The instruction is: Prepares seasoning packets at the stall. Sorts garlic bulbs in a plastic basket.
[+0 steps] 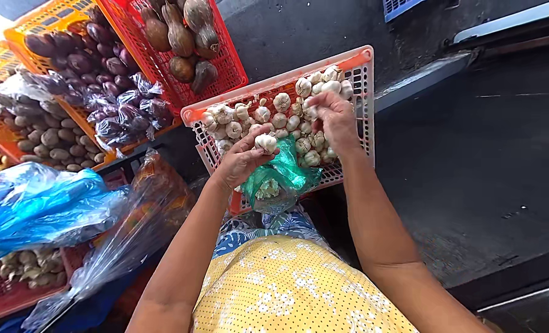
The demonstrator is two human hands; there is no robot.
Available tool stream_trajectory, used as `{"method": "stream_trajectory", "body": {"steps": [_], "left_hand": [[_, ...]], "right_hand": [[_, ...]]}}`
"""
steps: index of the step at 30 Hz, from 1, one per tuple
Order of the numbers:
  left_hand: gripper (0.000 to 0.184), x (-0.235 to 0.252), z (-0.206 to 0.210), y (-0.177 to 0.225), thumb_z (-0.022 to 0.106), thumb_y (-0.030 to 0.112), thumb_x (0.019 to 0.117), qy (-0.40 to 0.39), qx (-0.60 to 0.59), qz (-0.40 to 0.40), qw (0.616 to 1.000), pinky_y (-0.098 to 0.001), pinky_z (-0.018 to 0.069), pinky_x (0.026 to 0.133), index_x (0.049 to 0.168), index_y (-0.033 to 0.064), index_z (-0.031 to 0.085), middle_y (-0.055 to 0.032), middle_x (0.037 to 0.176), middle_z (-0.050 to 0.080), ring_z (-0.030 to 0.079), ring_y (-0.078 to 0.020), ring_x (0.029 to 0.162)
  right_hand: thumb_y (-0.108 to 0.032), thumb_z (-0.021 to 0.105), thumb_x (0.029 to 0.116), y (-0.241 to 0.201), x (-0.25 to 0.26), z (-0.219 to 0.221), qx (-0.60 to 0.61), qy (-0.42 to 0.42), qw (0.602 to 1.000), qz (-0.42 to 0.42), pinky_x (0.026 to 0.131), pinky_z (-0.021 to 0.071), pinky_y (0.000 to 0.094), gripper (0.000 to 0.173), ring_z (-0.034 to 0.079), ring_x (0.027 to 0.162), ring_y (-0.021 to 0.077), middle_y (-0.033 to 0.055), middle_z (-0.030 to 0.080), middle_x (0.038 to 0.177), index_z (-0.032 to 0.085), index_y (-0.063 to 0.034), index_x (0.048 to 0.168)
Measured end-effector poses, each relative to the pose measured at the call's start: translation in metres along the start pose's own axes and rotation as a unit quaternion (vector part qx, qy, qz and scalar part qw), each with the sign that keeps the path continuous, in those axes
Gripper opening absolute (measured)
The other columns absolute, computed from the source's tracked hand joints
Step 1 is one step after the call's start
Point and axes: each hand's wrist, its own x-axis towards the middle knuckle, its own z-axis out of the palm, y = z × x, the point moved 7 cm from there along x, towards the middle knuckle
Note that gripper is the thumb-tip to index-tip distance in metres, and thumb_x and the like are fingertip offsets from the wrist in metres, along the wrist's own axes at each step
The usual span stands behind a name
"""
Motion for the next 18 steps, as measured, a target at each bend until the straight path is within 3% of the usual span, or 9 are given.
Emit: {"method": "stream_trajectory", "body": {"steps": [2,4,5,7,8,10,11,15,18], "left_hand": [[0.064,-0.004,0.0,-0.003,0.058,0.002,0.0956,0.003,0.017,-0.002,1.0,-0.0441,0.0549,0.102,0.155,0.0057,0.035,-0.0149,0.136,0.059,0.066,-0.0269,0.115],[0.066,-0.008,-0.001,-0.004,0.063,0.002,0.0931,0.031,0.058,0.004,0.998,-0.0463,0.0574,0.099,0.152,0.0045,0.033,-0.0164,0.133,0.059,0.067,-0.0282,0.111],[0.058,-0.011,-0.001,-0.004,0.064,0.003,0.0927,0.055,0.077,0.012,0.995,-0.0457,0.0596,0.094,0.144,0.0037,0.036,-0.0154,0.126,0.061,0.069,-0.0272,0.105],[0.037,-0.016,-0.003,-0.004,0.064,0.003,0.095,0.089,0.091,0.031,0.991,-0.0435,0.062,0.087,0.126,0.0027,0.044,-0.0126,0.114,0.062,0.071,-0.0244,0.095],[0.031,-0.019,-0.003,-0.003,0.063,0.003,0.0957,0.098,0.092,0.043,0.99,-0.0418,0.0623,0.084,0.122,0.003,0.048,-0.0113,0.113,0.062,0.07,-0.0227,0.091],[0.025,-0.027,0.001,-0.001,0.062,0.003,0.0961,0.11,0.084,0.062,0.988,-0.0387,0.0623,0.08,0.119,0.0038,0.053,-0.0099,0.111,0.066,0.07,-0.0198,0.086],[0.023,-0.029,0.004,-0.001,0.062,0.003,0.0963,0.11,0.076,0.07,0.989,-0.0378,0.0622,0.079,0.117,0.0047,0.054,-0.0094,0.11,0.067,0.071,-0.0189,0.085],[0.025,-0.037,0.013,0.001,0.064,0.0,0.0943,0.089,0.039,0.084,0.992,-0.0422,0.0612,0.087,0.118,0.0049,0.056,-0.0098,0.114,0.066,0.071,-0.0215,0.094],[0.029,-0.042,0.014,0.001,0.062,-0.003,0.094,0.074,0.001,0.092,0.993,-0.0427,0.0592,0.092,0.121,0.0061,0.057,-0.0087,0.117,0.066,0.07,-0.0213,0.1]], "right_hand": [[-0.011,0.033,0.1049,0.013,-0.021,0.04,0.078,-0.105,0.989,0.067,0.053,0.0535,0.0291,0.033,0.059,0.06,0.0105,0.0058,0.067,0.094,0.064,-0.0013,0.113],[-0.033,0.021,0.1101,0.031,-0.038,0.073,0.05,-0.166,0.977,0.124,0.053,0.0519,0.0348,0.052,0.057,0.061,0.0156,0.0083,0.063,0.092,0.063,-0.0028,0.109],[-0.047,0.016,0.1112,0.036,-0.045,0.086,0.012,-0.188,0.974,0.128,0.057,0.0534,0.0394,0.065,0.06,0.066,0.0194,0.0117,0.063,0.093,0.062,-0.0021,0.113],[-0.06,0.019,0.1082,0.036,-0.055,0.103,-0.045,-0.202,0.973,0.104,0.075,0.0556,0.0496,0.077,0.067,0.086,0.0244,0.0157,0.07,0.101,0.068,-0.0024,0.119],[-0.061,0.025,0.1073,0.035,-0.057,0.106,-0.063,-0.188,0.977,0.079,0.081,0.0556,0.0526,0.074,0.07,0.09,0.024,0.0136,0.072,0.096,0.072,-0.0043,0.108],[-0.055,0.031,0.1075,0.028,-0.062,0.107,-0.062,-0.136,0.988,0.031,0.074,0.0522,0.052,0.068,0.068,0.08,0.0217,0.009,0.067,0.076,0.071,-0.0058,0.082],[-0.051,0.031,0.1078,0.024,-0.065,0.106,-0.054,-0.108,0.993,0.015,0.07,0.0511,0.0493,0.066,0.066,0.075,0.0197,0.0067,0.064,0.071,0.068,-0.0066,0.077],[-0.031,0.03,0.1057,0.017,-0.071,0.096,-0.019,-0.006,1.0,-0.005,0.066,0.0487,0.0442,0.053,0.06,0.067,0.017,0.0041,0.056,0.063,0.06,-0.0064,0.07],[-0.026,0.033,0.1051,0.001,-0.074,0.092,-0.033,0.011,0.999,-0.035,0.057,0.042,0.0393,0.05,0.051,0.056,0.0143,0.0006,0.044,0.055,0.048,-0.0103,0.061]]}}
